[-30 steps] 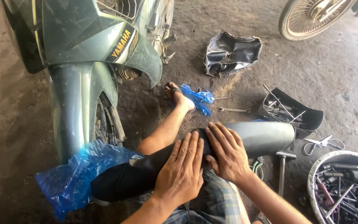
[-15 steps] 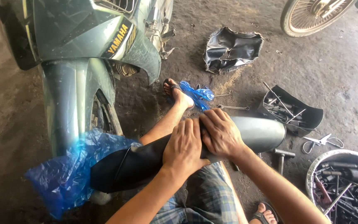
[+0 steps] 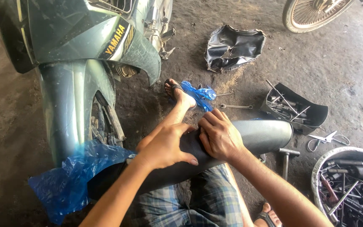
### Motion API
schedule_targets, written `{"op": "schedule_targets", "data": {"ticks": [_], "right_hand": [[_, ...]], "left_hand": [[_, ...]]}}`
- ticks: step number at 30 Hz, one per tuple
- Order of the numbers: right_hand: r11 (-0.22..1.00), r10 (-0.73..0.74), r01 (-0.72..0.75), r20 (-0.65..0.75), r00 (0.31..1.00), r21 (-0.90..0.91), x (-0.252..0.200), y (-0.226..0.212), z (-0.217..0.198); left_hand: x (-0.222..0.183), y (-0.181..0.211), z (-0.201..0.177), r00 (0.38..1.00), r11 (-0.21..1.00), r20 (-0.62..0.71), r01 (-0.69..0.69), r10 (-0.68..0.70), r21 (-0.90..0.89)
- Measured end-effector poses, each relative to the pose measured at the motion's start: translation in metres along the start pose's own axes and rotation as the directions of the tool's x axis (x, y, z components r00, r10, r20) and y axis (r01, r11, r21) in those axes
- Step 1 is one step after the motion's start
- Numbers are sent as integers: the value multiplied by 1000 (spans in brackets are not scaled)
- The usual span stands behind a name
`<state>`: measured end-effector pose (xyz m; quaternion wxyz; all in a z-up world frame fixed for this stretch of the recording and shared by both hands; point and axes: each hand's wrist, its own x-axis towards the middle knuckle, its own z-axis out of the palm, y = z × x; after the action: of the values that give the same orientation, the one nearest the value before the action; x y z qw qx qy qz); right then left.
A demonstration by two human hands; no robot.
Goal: Reupholstering a motorcycle seat by removing old staples and attaching a new leather cover using a staple gun.
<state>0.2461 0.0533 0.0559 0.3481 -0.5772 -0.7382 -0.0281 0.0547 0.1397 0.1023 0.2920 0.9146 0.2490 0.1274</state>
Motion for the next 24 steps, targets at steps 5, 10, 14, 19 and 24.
{"op": "schedule_targets", "data": {"ticks": [5, 10, 14, 19, 24], "right_hand": [[999, 16, -19, -50, 999, -47, -7, -14, -1], [997, 15, -22, -96, 995, -73, -5, -19, -2], [995, 47, -50, -45, 998, -87, 6, -13, 2], [998, 11, -16, -74, 997, -64, 20, 0, 10], [999, -7, 4, -45, 999, -49, 28, 20, 21]], "left_hand": [[-6, -3, -17, 989, 987, 137, -26, 48, -156], [-2, -38, 8, 971, 761, 189, 234, -149, -605], [-1, -7, 7, 986, 926, 3, 158, -167, -343], [-16, 31, 50, 929, 895, -328, -6, 170, 446], [2, 29, 45, 910, 777, -348, 49, 224, 628]]}}
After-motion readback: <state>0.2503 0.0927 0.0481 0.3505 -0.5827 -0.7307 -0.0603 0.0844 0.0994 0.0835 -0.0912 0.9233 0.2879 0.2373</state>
